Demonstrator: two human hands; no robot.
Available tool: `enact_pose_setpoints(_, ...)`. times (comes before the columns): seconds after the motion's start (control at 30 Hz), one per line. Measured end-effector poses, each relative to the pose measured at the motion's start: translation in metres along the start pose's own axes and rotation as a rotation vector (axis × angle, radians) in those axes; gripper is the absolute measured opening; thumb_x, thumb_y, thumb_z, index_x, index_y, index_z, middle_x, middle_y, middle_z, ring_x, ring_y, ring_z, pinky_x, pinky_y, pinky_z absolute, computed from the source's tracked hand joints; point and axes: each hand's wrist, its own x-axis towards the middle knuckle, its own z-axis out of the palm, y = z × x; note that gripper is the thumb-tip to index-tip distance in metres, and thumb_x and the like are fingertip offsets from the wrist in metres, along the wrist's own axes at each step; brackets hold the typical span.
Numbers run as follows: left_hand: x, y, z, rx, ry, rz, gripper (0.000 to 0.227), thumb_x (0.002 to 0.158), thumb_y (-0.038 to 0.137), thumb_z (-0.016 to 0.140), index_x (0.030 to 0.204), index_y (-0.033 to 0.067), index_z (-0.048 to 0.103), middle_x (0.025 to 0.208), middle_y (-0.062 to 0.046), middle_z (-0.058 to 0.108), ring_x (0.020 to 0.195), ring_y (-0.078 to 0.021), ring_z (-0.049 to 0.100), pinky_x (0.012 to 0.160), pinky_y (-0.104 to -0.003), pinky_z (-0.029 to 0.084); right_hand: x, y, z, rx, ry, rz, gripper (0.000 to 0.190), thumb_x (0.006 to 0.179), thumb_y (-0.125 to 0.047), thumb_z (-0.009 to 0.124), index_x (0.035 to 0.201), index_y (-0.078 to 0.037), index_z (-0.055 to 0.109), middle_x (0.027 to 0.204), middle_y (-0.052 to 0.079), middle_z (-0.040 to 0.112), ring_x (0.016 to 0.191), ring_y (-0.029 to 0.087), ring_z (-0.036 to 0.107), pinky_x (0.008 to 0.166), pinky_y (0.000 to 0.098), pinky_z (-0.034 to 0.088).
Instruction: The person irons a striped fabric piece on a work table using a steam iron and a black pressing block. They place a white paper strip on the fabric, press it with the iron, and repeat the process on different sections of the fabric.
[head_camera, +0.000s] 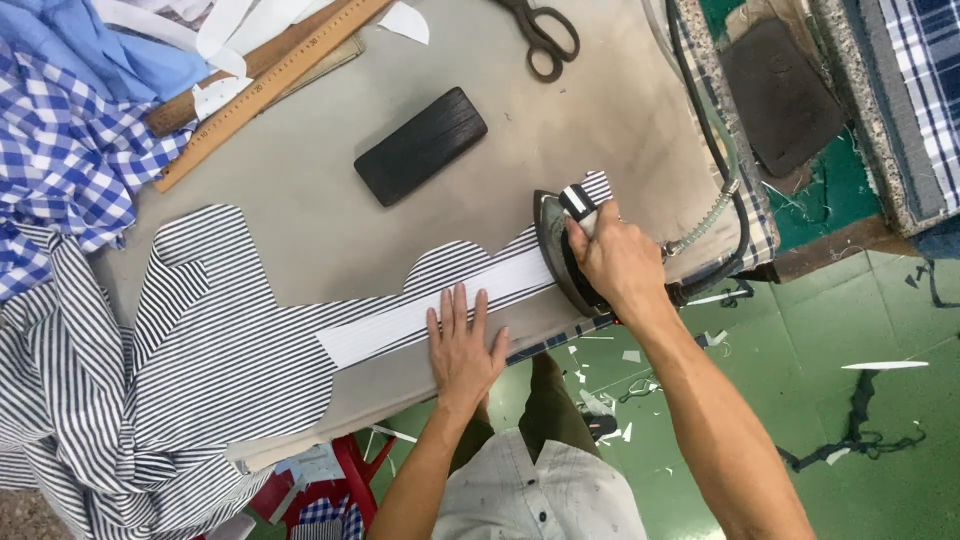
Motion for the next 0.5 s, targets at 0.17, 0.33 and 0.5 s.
enact_pose_setpoints(0.17,0.013,-0.007,0.001,-0.093,-0.002,-0.002,0.067,0.097,0.052,0.053,0.15,0.0115,0.049,0.162,-0.027,0.031,0.152,-0.0444,0.024,0.12,-0.062,0.011,-0.009,-0.008,-0.011,-0.036,-0.035,0.034,0.058,0.104,-0.058,0.039,0.113,-0.002,0.052,0.09,0.031,0.072,0.088,0.049,0.074,0.074,0.0587,0.059)
enact_pose_setpoints(0.33,0.124,-0.052,-0.027,-0.042,0.14,-0.007,0.067,0.097,0.044,0.064,0.149,0.0039,0.048,0.159,-0.03,0.033,0.15,-0.0468,0.028,0.119,-0.065,0.016,-0.011,-0.012,-0.013,-0.057,-0.026,0.042,0.059,0.104,-0.058,0.041,0.115,-0.001,0.053,0.092,0.031,0.072,0.09,0.05,0.073,0.077,0.0601,0.058)
enact_pose_setpoints(0.5,0.219,-0.105,-0.016,0.056,0.028,0.01,0.072,0.102,0.05,0.061,0.159,0.014,0.038,0.166,-0.02,0.027,0.154,-0.0386,0.02,0.123,-0.063,0.01,-0.013,-0.011,-0.012,-0.013,-0.03,0.061,0.059,0.104,-0.058,0.041,0.118,-0.002,0.053,0.094,0.031,0.072,0.091,0.05,0.073,0.078,0.0599,0.057)
